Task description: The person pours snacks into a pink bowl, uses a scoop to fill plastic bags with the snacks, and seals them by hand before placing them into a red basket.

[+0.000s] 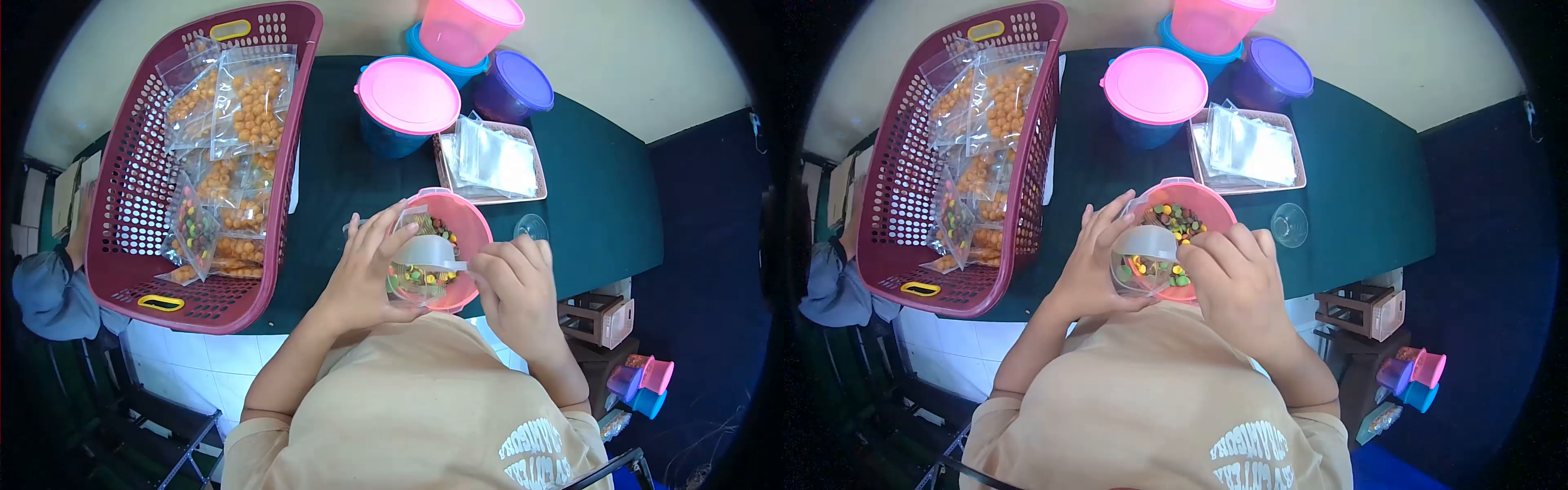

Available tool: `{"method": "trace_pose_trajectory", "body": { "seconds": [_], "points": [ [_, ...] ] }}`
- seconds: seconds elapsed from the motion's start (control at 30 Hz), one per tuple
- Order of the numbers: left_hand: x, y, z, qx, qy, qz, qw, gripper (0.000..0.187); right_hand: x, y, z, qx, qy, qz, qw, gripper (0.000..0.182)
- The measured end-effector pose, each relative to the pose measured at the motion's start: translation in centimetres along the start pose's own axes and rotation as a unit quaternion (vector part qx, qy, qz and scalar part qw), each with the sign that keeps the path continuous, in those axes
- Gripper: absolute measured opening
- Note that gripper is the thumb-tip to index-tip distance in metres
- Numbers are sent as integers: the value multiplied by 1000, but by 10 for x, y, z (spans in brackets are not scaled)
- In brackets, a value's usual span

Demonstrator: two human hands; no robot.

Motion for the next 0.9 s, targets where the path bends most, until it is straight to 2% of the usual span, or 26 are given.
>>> {"method": "trace_pose_trajectory", "body": {
  "seconds": [0.03, 0.07, 0.17, 0.23, 0.3, 0.37, 0.43, 0.5, 0.57, 0.63, 0.67, 0.9],
  "points": [
    [-1, 1, 2, 0, -1, -7, 1000, 107, -5, 0, 9, -31, 40, -6, 999, 23],
    [-2, 2, 4, 0, -2, -14, 1000, 107, -16, 1, 7, -15, 56, -36, 998, 24],
    [-8, 7, 12, -31, -36, -33, 998, 113, -30, 8, -16, 94, 28, -55, 994, 18],
    [-9, 12, 19, -43, -46, -31, 998, 114, -10, 7, -34, 118, 5, -35, 992, 17],
    [-9, 18, 26, -48, -65, -55, 995, 114, 52, 7, -67, 142, -4, 76, 987, 17],
    [-7, 19, 29, -44, -70, -50, 995, 115, 118, 8, -102, 180, 17, 124, 976, 15],
    [-3, 20, 34, -72, -74, -30, 994, 110, 159, 8, -118, 175, 61, 122, 975, 17],
    [1, 23, 40, -94, -72, -10, 993, 109, 163, -1, -114, 166, 104, 120, 973, 20],
    [5, 23, 43, -115, -71, 15, 991, 109, 164, -5, -115, 263, 86, 265, 924, 14],
    [10, 23, 48, -173, -97, 56, 979, 114, 186, -1, -116, 246, 84, 288, 922, 14],
    [11, 22, 47, -168, -99, 61, 979, 114, 197, 0, -116, 223, 86, 312, 919, 15],
    [8, 23, 55, -193, -69, 65, 977, 113, 206, 12, -102, 214, 3, 263, 941, 18]
  ]
}}
Point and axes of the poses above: each hand's wrist, its own y-axis away from the middle knuckle, its own x-axis out of the palm, z = x × y, the point moved 6 cm from there along -y, towards the middle knuckle, and after that the axes turned 15 degrees about z, right-handed, at the moved point
